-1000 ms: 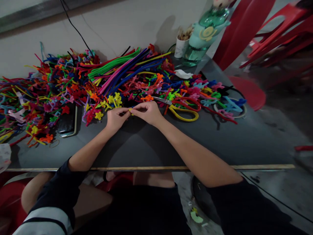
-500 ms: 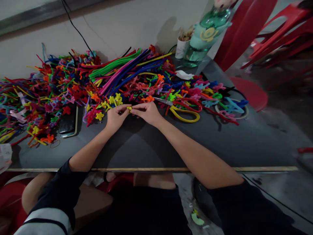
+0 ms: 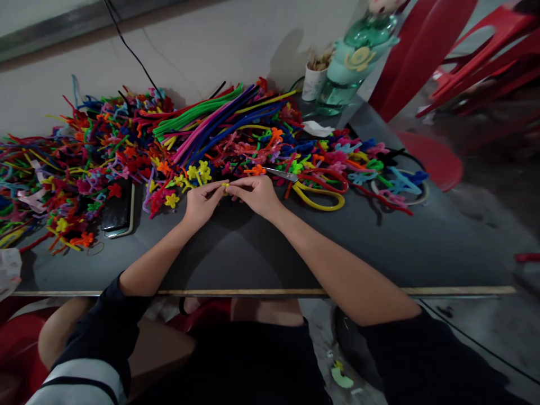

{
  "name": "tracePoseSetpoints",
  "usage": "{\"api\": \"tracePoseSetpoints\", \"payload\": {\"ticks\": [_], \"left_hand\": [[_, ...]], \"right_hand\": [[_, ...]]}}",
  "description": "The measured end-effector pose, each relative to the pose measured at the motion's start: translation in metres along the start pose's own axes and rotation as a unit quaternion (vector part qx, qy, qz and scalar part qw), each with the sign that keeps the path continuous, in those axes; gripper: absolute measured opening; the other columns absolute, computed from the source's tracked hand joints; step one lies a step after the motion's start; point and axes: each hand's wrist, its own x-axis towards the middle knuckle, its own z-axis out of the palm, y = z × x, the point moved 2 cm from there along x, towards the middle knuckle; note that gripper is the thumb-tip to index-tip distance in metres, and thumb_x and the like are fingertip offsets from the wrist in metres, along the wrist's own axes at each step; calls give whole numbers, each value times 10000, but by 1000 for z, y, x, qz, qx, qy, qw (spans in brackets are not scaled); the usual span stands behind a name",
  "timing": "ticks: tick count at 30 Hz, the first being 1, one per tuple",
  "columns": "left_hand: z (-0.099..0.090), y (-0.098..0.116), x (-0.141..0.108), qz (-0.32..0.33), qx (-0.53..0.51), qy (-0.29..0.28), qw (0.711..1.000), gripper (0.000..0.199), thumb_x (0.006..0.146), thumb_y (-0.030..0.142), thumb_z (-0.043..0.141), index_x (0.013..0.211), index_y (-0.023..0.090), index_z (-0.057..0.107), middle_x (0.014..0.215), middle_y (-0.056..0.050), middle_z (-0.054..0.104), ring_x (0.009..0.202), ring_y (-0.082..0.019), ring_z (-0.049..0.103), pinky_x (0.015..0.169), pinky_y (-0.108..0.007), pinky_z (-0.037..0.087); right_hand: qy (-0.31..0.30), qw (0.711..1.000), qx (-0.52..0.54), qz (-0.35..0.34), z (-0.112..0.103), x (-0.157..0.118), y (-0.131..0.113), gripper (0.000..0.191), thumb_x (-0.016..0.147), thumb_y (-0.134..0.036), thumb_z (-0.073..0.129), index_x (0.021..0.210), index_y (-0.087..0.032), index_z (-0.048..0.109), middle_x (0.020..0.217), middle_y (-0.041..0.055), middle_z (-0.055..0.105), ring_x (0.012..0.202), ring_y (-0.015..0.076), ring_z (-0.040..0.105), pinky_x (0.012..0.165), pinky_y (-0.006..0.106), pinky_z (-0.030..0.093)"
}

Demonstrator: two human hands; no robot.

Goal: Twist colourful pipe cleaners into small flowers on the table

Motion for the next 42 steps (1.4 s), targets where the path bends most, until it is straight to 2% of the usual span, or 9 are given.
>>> {"api": "tracePoseSetpoints", "payload": {"ticks": [3, 6, 11, 14, 18, 23, 29, 37, 42], "left_hand": [[0, -1, 2, 45, -13, -16, 999, 301, 945, 321, 518, 1162, 204, 691, 938, -39, 760, 760, -136, 698, 677, -258, 563], [-1, -5, 4, 78, -25, -6, 997, 332, 872, 333, 643, 1178, 210, 683, 923, -38, 759, 789, -147, 701, 720, -270, 565], [-2, -13, 7, 67, -66, 27, 995, 269, 843, 342, 681, 1077, 222, 735, 971, -54, 761, 823, -165, 708, 747, -295, 569], [-1, -15, 8, 52, -105, 26, 993, 270, 831, 363, 693, 1060, 228, 741, 986, -53, 761, 849, -169, 712, 781, -308, 576], [-1, -16, 10, 51, -143, -20, 988, 276, 811, 411, 707, 1006, 223, 760, 981, -64, 762, 879, -179, 715, 810, -322, 583], [-6, -14, 13, 54, -156, -95, 982, 314, 772, 468, 729, 968, 226, 771, 945, -68, 764, 847, -170, 716, 785, -300, 581], [-7, -9, 11, 94, -145, -119, 978, 292, 792, 467, 710, 947, 229, 773, 869, -62, 760, 778, -139, 703, 716, -262, 566], [-4, -15, 9, 126, -86, -122, 981, 191, 830, 364, 697, 938, 226, 774, 830, -56, 753, 740, -131, 692, 688, -259, 557], [-8, -15, 12, 129, -50, -54, 989, 194, 842, 259, 688, 1024, 236, 753, 922, -55, 757, 808, -146, 700, 740, -285, 560]], "right_hand": [[15, 1000, 23, 9, -3, 4, 5, 503, 683, -699, 681, 770, -211, 768, 621, 35, 708, 530, 168, 655, 473, 304, 527], [15, 999, 30, 7, -4, 4, 6, 494, 680, -707, 682, 746, -225, 767, 592, 22, 693, 510, 162, 638, 473, 312, 515], [3, 1000, 19, -4, -2, 1, 3, 443, 671, -673, 717, 788, -250, 775, 677, 22, 729, 552, 180, 663, 501, 347, 526], [5, 1000, 12, -13, -1, -1, 0, 419, 656, -651, 743, 821, -267, 781, 721, 22, 743, 571, 184, 672, 535, 367, 546], [9, 1000, 3, -28, -5, -1, -3, 351, 664, -579, 772, 799, -255, 785, 662, 22, 723, 572, 180, 661, 566, 371, 556], [-28, 999, -8, -31, -10, -1, -4, 278, 651, -507, 802, 722, -239, 775, 591, 13, 696, 519, 155, 625, 518, 334, 529], [-79, 997, -12, 4, -12, -3, -7, 261, 653, -486, 796, 705, -231, 773, 563, 9, 689, 469, 124, 596, 438, 262, 470], [-100, 993, -32, 44, -13, -4, -3, 228, 648, -443, 799, 674, -220, 763, 542, 15, 671, 447, 117, 560, 442, 276, 464], [-66, 997, 19, 42, -5, -2, -1, 335, 680, -484, 771, 844, -192, 780, 605, 29, 683, 510, 132, 614, 402, 229, 454]]}}
